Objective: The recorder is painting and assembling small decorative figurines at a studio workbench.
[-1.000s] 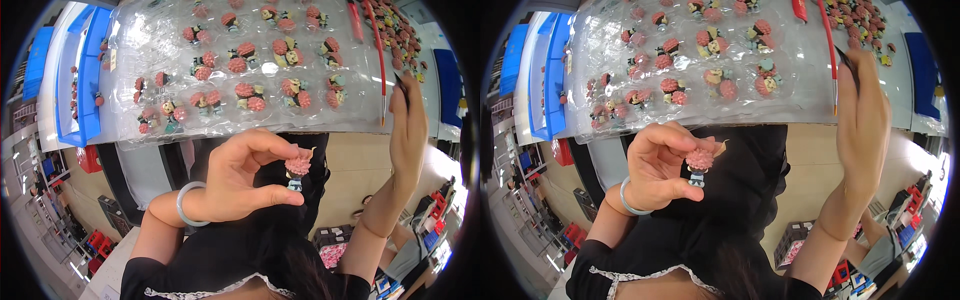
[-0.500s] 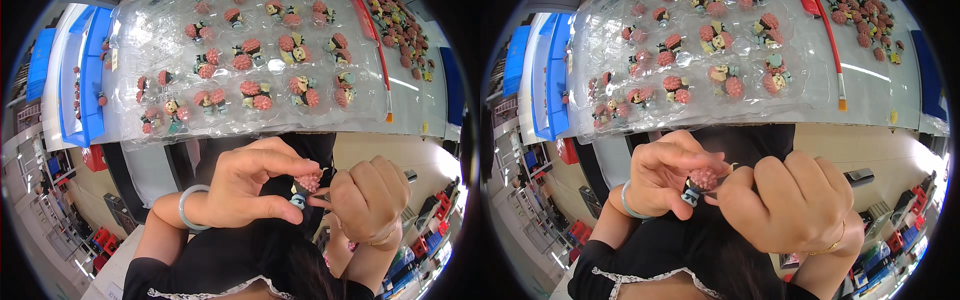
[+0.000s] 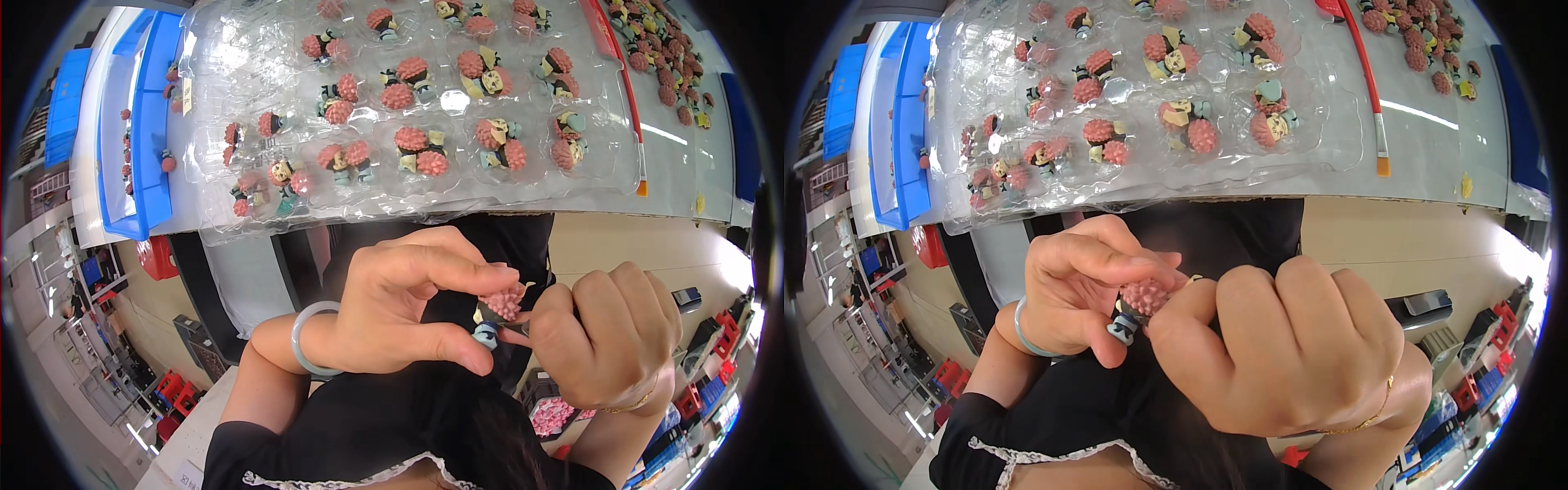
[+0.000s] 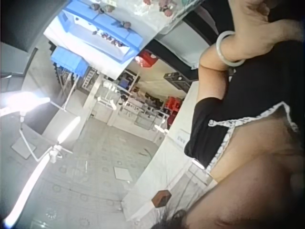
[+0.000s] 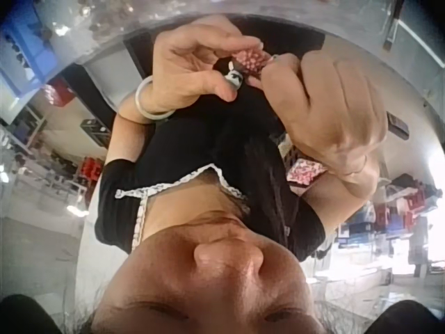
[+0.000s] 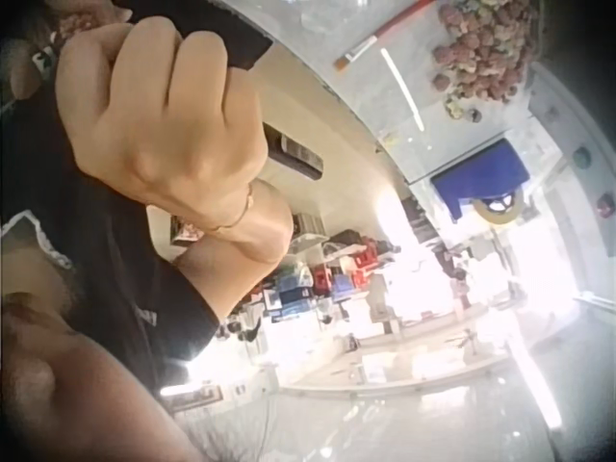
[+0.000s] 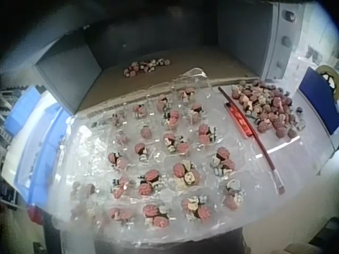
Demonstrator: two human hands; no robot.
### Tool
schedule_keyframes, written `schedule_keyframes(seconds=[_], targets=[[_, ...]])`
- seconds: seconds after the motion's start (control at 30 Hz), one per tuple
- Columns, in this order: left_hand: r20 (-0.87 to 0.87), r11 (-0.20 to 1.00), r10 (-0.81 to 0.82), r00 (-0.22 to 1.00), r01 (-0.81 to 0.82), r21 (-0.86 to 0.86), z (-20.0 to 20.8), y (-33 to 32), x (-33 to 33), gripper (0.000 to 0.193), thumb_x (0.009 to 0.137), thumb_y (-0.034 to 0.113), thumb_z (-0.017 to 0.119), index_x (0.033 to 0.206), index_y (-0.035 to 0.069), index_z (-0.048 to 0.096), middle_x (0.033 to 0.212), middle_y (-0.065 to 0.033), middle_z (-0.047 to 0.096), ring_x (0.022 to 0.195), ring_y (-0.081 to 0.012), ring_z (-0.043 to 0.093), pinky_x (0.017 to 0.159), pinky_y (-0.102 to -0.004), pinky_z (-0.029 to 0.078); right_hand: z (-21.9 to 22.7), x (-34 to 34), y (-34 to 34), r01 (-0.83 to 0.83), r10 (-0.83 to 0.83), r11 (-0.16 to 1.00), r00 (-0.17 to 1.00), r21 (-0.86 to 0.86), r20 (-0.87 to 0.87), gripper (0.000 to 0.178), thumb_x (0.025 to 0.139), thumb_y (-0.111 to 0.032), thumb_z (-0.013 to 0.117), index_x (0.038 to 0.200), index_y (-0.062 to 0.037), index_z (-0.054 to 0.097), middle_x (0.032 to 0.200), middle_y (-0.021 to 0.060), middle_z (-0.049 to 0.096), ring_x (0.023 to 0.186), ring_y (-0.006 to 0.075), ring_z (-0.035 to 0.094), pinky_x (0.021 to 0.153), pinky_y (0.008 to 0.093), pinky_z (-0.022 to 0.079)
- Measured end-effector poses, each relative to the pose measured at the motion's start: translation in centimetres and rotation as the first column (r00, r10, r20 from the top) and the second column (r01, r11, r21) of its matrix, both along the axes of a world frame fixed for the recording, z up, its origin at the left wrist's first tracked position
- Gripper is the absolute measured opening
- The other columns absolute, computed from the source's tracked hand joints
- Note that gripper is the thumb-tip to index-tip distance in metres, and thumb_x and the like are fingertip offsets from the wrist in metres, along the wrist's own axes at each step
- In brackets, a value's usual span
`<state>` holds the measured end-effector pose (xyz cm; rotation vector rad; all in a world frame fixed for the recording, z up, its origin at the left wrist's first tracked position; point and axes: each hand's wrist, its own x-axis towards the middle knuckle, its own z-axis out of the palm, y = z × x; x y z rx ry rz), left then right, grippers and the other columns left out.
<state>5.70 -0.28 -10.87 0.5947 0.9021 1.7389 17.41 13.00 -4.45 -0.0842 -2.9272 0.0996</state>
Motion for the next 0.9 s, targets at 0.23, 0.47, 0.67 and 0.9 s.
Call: schedule_keyframes(seconds=[0.23,0.47,0.67,0.9], targets=[[0.018,0.995,-0.094,0.995,0.094,-0.021,0.3,-0.2,-0.2,0.052,0.06,0.015,0.075,0.105,-0.002,0.055,0.093,-0.0125,0.051,0.092,-0.0313,0.056,0.095,-0.0412,0.035,0.0,0.3,0.3,-0.036,0.036,0.999,0.999,-0.004,-0.007,0.033,0.075,-0.03,0.06,0.06,-0.0064,0.042,0.049,0.0003,0.029,0.041,0.015,0.031,0.035,0.0244,0.021],[0.072,0.993,-0.116,0.991,0.118,-0.021,0.3,-0.3,-0.4,0.053,0.059,0.015,0.075,0.105,-0.002,0.055,0.094,-0.0109,0.049,0.092,-0.0322,0.056,0.095,-0.0407,0.035,0.0,0.3,0.4,-0.07,0.07,0.997,0.998,-0.023,-0.004,0.034,0.072,-0.029,0.063,0.059,-0.0057,0.042,0.049,0.0006,0.029,0.04,0.015,0.031,0.035,0.0244,0.021],[-0.094,0.996,-0.088,0.992,0.09,0.014,0.5,0.0,-0.5,0.05,0.059,0.013,0.076,0.103,-0.001,0.056,0.097,-0.0119,0.049,0.093,-0.03,0.056,0.095,-0.0396,0.036,0.1,0.6,0.2,0.024,-0.042,0.966,0.997,-0.257,-0.065,0.038,0.071,-0.037,0.061,0.061,-0.0042,0.046,0.048,0.0017,0.033,0.039,0.017,0.034,0.035,0.0272,0.023],[-0.283,1.0,-0.024,0.959,0.022,-0.012,0.7,-0.2,-0.5,0.048,0.056,0.008,0.078,0.099,0.002,0.058,0.094,-0.0115,0.051,0.094,-0.0272,0.056,0.096,-0.0389,0.035,-2.2,0.8,0.1,-0.033,-0.001,0.798,0.998,-0.602,-0.056,0.034,0.07,-0.035,0.059,0.063,-0.0043,0.047,0.051,0.0033,0.037,0.041,0.0184,0.039,0.036,0.0288,0.029]])
